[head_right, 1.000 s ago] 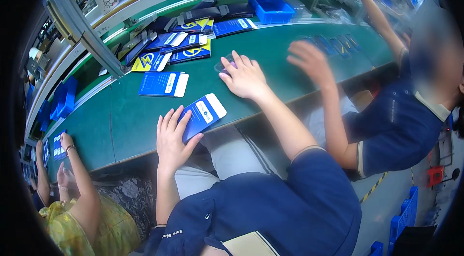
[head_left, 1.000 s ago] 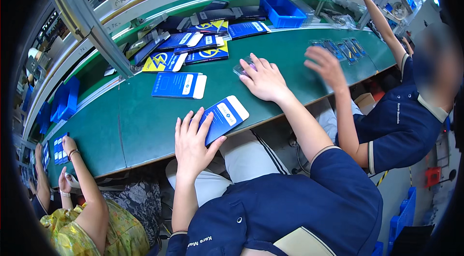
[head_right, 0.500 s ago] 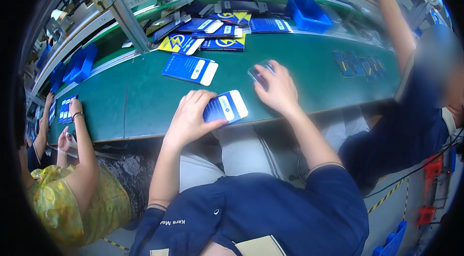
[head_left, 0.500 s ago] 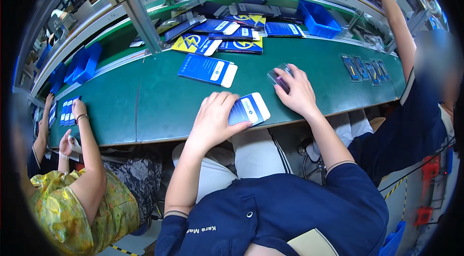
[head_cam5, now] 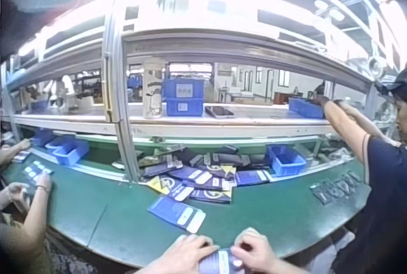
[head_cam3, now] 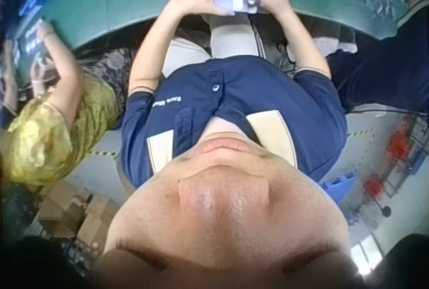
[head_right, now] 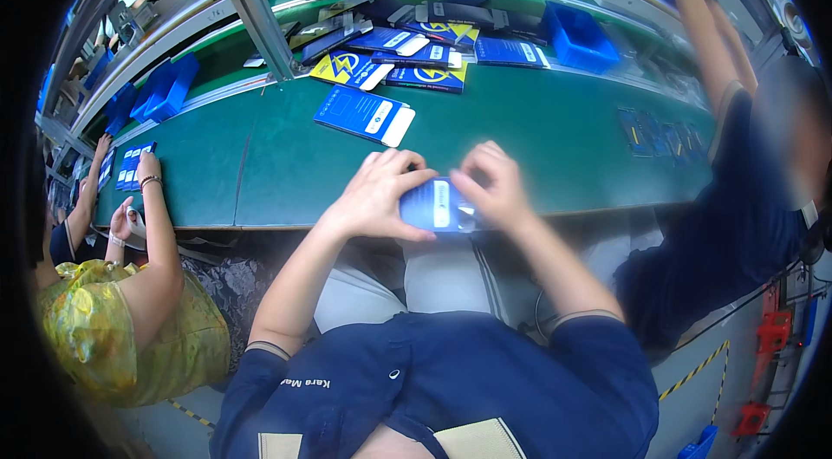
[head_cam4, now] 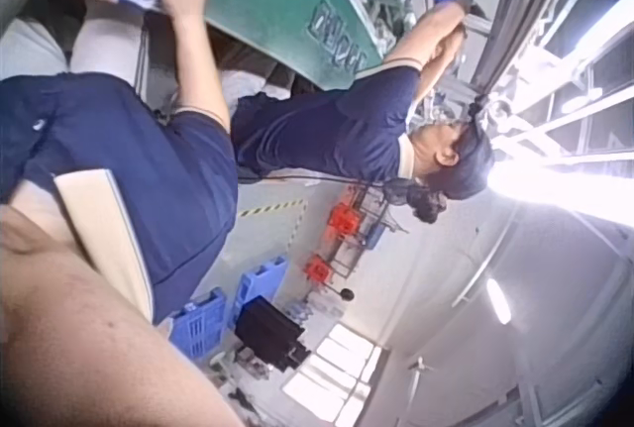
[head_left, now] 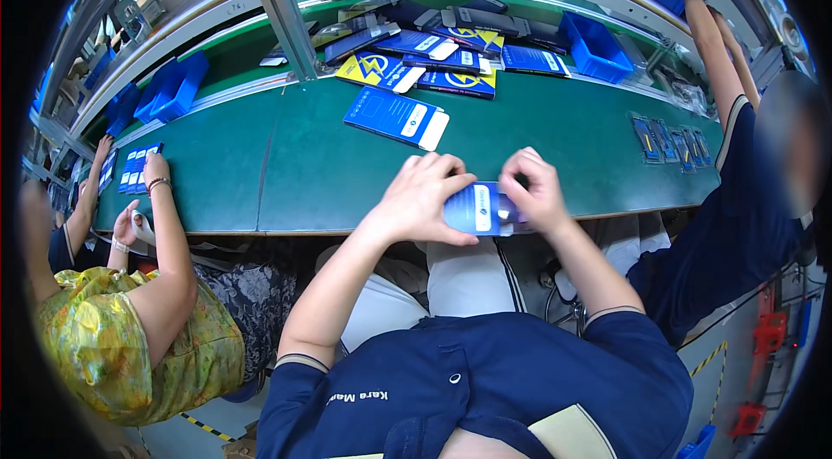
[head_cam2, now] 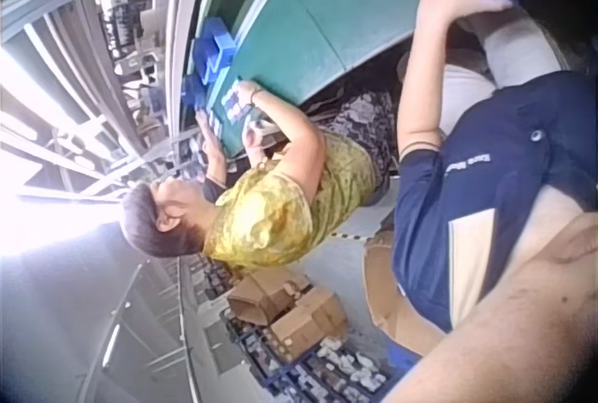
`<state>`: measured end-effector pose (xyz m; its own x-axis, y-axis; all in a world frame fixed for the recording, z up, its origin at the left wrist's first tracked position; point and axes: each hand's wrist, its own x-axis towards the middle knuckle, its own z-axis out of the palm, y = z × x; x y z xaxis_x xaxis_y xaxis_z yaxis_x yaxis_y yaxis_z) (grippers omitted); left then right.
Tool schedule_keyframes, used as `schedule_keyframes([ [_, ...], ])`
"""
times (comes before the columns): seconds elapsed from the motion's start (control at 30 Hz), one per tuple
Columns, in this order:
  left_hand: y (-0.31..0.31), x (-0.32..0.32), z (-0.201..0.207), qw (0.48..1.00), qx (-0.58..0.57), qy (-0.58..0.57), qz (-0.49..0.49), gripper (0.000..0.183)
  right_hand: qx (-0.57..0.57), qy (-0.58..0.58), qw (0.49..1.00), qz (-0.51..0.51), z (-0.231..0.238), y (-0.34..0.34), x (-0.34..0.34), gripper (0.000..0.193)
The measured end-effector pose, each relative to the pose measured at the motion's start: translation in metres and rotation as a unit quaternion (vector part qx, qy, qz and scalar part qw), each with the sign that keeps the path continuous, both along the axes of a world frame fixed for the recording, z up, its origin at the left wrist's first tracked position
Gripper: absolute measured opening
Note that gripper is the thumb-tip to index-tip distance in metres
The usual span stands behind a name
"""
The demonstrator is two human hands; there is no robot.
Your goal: Packaging small electronic components into cardboard boxes on an assembly line.
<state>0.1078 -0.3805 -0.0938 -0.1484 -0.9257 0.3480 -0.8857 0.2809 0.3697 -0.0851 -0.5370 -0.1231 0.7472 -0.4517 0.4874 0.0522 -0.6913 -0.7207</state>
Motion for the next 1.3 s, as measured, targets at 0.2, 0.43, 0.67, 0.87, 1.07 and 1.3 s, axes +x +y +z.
schedule_keyframes([
  [0.2,0.006,-0.009,0.011,0.988,0.015,0.118,0.099,0.086,0.231,-0.24,0.942,0.046,0.021,0.028,0.04,0.032],
  [0.43,-0.002,-0.022,-0.033,0.885,-0.329,0.273,0.182,0.098,0.576,-0.085,0.783,0.219,0.057,0.063,0.054,0.037],
  [0.67,0.006,-0.016,0.003,0.774,-0.277,0.567,0.062,0.034,0.051,-0.297,0.954,0.014,0.034,0.089,0.073,0.025],
  [0.87,0.008,-0.019,0.01,0.72,-0.25,0.646,0.051,0.034,0.079,-0.315,0.946,-0.002,0.027,0.089,0.077,0.019],
  [1.07,-0.009,-0.007,0.0,0.745,-0.292,0.59,0.111,0.012,0.181,-0.364,0.913,-0.03,0.029,0.091,0.092,0.015],
  [1.3,-0.015,-0.004,-0.027,0.838,-0.348,0.328,0.263,0.034,0.01,-0.33,0.944,-0.029,0.001,0.073,0.088,0.035],
])
